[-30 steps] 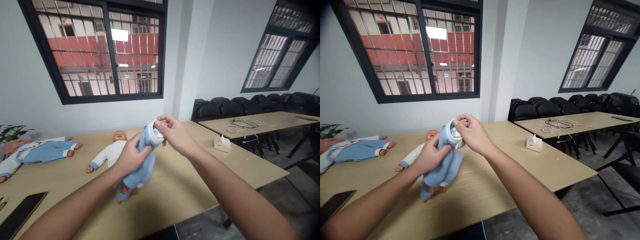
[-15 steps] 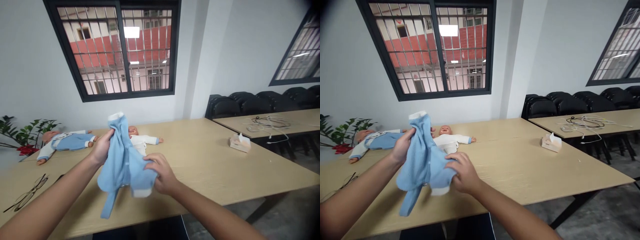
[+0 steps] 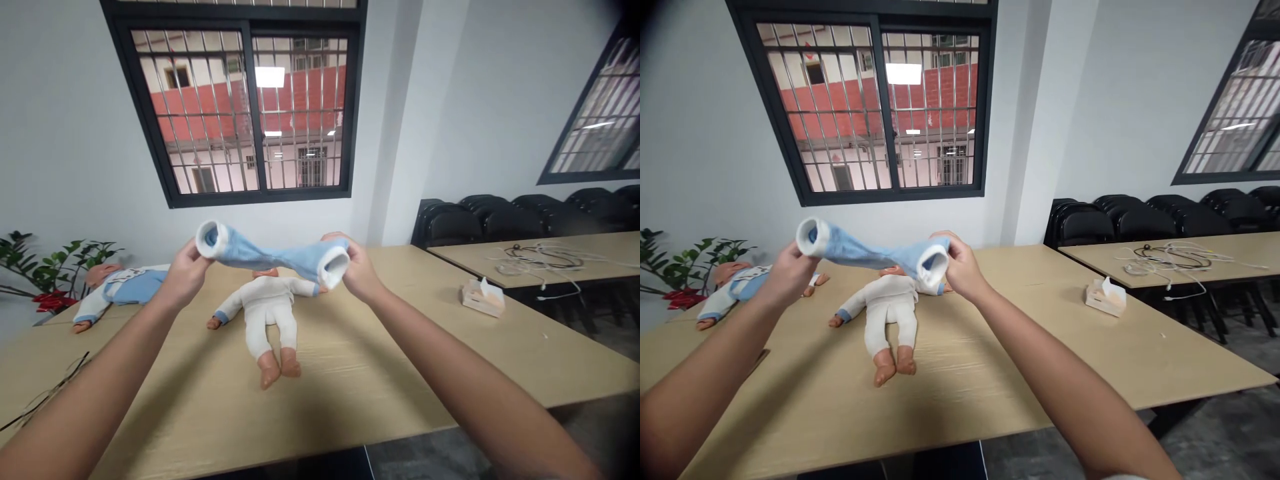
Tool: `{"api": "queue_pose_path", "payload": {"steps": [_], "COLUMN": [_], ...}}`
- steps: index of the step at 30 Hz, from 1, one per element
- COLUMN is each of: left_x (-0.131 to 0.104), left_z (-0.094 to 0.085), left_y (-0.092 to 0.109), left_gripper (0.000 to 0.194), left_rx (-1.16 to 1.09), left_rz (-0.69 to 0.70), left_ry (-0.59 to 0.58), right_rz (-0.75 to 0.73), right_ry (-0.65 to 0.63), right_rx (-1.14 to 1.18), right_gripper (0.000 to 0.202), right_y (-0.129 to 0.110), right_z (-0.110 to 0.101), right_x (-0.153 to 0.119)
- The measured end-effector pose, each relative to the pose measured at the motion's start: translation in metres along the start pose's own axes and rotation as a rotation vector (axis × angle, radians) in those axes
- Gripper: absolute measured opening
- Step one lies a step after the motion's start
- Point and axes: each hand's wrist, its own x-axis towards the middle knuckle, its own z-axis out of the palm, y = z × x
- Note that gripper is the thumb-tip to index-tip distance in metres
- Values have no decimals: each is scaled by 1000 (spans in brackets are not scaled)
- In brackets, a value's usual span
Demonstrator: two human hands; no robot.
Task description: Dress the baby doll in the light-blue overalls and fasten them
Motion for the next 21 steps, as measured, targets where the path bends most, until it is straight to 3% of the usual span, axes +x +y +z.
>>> {"api": "queue_pose_path", "payload": {"steps": [3, 5, 7, 8, 10, 12, 14, 17, 21], "left_x": [-50, -89, -125, -140, -158, -160, -148, -119, -95], "left_z": [-16, -20, -19, -16, -8, 4, 19, 49, 88], "left_y": [-3, -6, -8, -9, -9, -13, -21, -41, -74], "left_gripper": [32, 25, 30, 39, 53, 53, 42, 34, 47], "left_rx": [173, 267, 308, 313, 286, 246, 230, 269, 330], "left_rz": [124, 163, 141, 115, 74, 71, 106, 183, 211], "left_ry": [-351, -690, -1003, -1117, -1244, -1273, -1238, -1109, -876], "right_rz": [-89, -40, 51, 90, 151, 170, 162, 208, 264], "right_ry": [-159, -337, -552, -667, -777, -767, -713, -649, -644], "right_rx": [-128, -182, -191, -189, -188, -197, -237, -391, -499], "right_gripper": [15, 21, 28, 31, 38, 45, 46, 42, 45], "right_y": [-2, 2, 6, 9, 14, 23, 40, 75, 119], "right_z": [-20, -32, -41, -43, -43, -34, -16, 21, 57], "right_x": [-49, -95, -139, -157, -178, -179, -165, -137, -119]}}
